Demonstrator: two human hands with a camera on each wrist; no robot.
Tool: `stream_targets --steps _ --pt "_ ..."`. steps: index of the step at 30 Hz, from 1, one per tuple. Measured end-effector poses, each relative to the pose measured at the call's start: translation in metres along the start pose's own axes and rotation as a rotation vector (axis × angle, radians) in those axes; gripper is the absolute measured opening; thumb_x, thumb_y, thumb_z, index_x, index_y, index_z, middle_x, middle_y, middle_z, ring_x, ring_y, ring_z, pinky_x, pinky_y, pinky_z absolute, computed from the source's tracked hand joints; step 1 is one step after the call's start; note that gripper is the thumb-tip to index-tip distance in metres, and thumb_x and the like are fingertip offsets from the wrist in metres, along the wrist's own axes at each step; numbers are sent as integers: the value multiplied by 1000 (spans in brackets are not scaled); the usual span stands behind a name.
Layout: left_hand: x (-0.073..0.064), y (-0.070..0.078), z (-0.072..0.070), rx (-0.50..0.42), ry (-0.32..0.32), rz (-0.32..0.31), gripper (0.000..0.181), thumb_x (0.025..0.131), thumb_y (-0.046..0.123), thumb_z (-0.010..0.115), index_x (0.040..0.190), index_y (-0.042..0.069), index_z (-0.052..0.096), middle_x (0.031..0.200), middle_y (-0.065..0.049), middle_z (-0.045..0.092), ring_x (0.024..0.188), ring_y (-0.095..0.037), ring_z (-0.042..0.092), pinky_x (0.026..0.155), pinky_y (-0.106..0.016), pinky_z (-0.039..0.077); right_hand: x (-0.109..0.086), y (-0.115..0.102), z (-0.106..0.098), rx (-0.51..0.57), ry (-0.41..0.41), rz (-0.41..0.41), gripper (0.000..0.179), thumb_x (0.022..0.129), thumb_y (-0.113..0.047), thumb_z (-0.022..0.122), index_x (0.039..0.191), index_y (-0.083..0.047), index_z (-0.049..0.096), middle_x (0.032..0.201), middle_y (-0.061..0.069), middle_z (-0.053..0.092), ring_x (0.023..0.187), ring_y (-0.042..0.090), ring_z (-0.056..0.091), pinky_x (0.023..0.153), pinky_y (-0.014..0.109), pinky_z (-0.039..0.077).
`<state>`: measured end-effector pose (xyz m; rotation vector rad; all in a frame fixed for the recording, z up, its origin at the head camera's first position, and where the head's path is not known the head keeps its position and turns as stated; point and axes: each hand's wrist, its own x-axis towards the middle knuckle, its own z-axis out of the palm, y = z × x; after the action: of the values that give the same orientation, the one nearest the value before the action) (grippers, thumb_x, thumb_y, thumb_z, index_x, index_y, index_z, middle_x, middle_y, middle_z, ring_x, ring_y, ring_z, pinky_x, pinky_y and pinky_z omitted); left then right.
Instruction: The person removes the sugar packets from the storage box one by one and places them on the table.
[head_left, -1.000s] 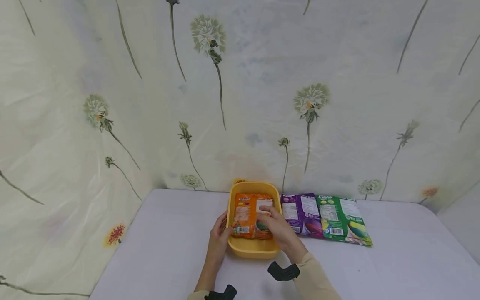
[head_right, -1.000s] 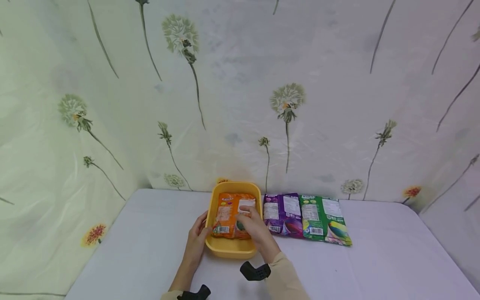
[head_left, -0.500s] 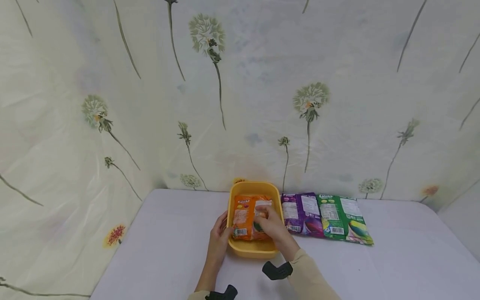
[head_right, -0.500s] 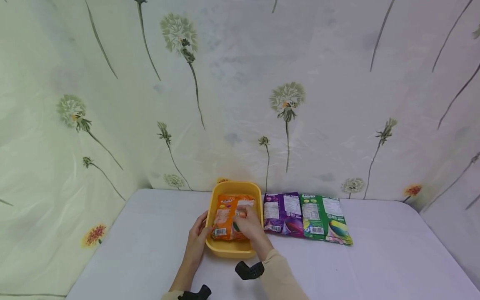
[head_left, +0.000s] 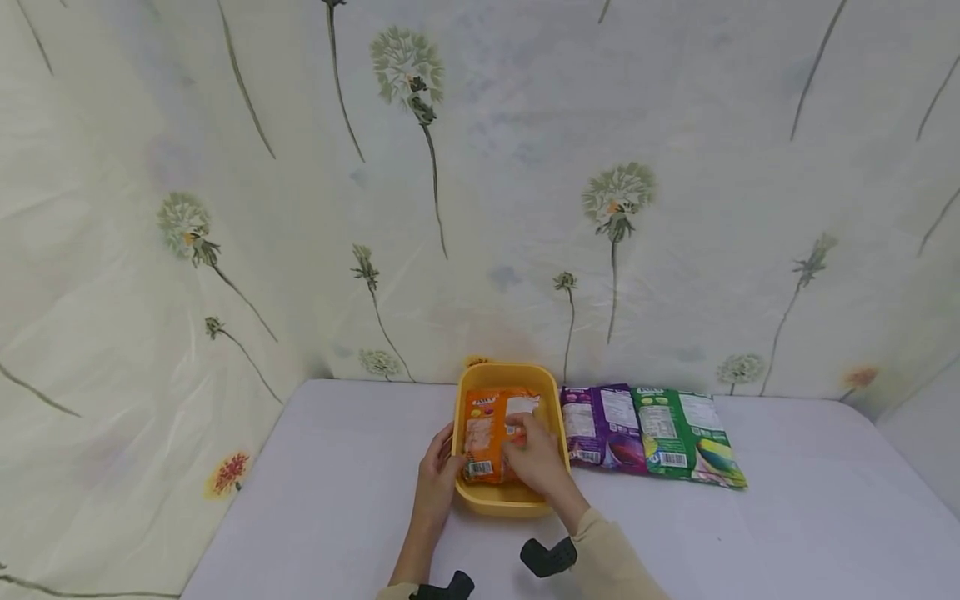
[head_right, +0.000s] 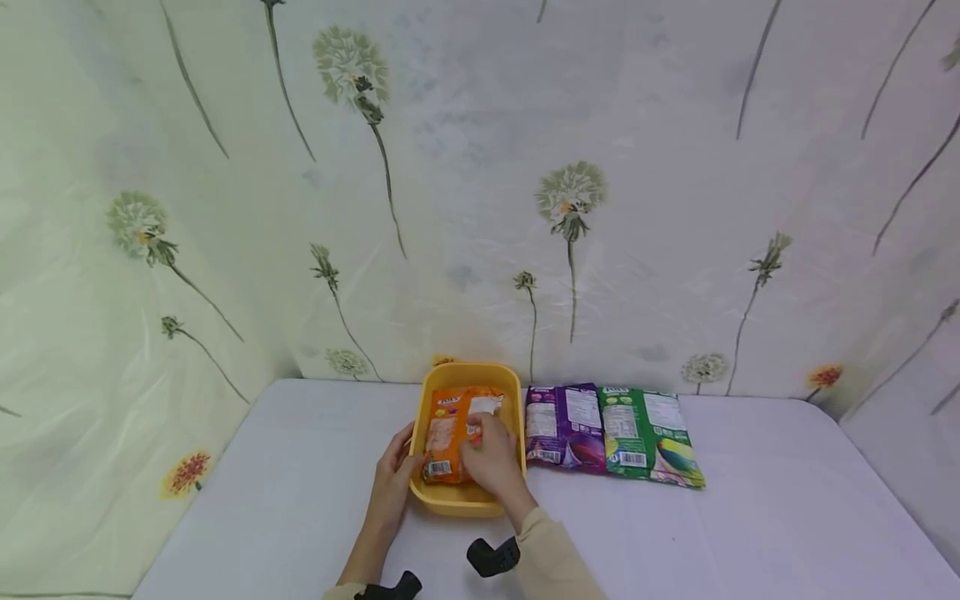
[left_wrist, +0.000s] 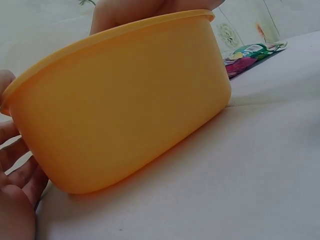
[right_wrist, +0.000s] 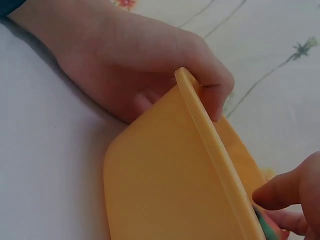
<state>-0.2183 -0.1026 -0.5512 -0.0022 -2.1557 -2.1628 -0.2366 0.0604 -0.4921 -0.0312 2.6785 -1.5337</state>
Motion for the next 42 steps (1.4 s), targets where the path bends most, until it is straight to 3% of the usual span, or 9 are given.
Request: stream_targets --steps 4,8,11,20,31,37,42 --pt "0 1 -1 -9 -2 -1 51 92 13 50 142 23 41 145 -4 46 132 -23 46 108 -38 40 0 1 -1 0 25 -76 44 86 -11 59 128 -7 51 127 15 53 103 25 56 89 41 52" --pt "1 1 -1 -10 -2 3 51 92 12 50 142 21 40 145 -6 45 133 -25 45 108 -38 40 0 2 -4 -18 64 -130 40 88 -12 58 128 -7 52 135 14 52 124 31 49 107 51 38" --pt "0 3 -1 -17 -7 -9 52 93 11 50 143 18 39 146 -8 43 134 -26 44 109 -39 40 -2 3 -5 -5 78 -146 40 89 -14 59 128 -8 52 135 14 52 129 33 46 109 52 36" --pt "-14 33 1 1 -30 -7 52 92 6 48 143 7 38 146 -16 42 135 -32 42 110 -43 38 -3 7 -5 26 115 -149 48 90 -16 59 136 -12 49 145 13 44 135 33 40 113 50 32" --pt "2 4 1 -12 -15 37 51 93 11 51 142 17 40 146 -7 43 136 -25 42 111 -40 35 -4 2 -7 121 170 -168 52 92 -15 56 142 -18 43 153 9 34 142 30 30 116 48 25" --pt "-1 4 0 -3 5 13 50 92 10 51 141 18 42 145 -6 45 134 -24 44 110 -37 37 -8 1 -8 188 175 -160 52 92 -18 56 142 -22 43 153 5 34 142 28 31 113 47 30" --pt "-6 17 0 11 -1 9 51 92 9 50 143 12 39 145 -10 45 134 -27 44 108 -37 40 -10 3 -11 240 193 -170 49 93 -21 55 140 -26 45 151 -1 37 140 23 35 112 46 34"
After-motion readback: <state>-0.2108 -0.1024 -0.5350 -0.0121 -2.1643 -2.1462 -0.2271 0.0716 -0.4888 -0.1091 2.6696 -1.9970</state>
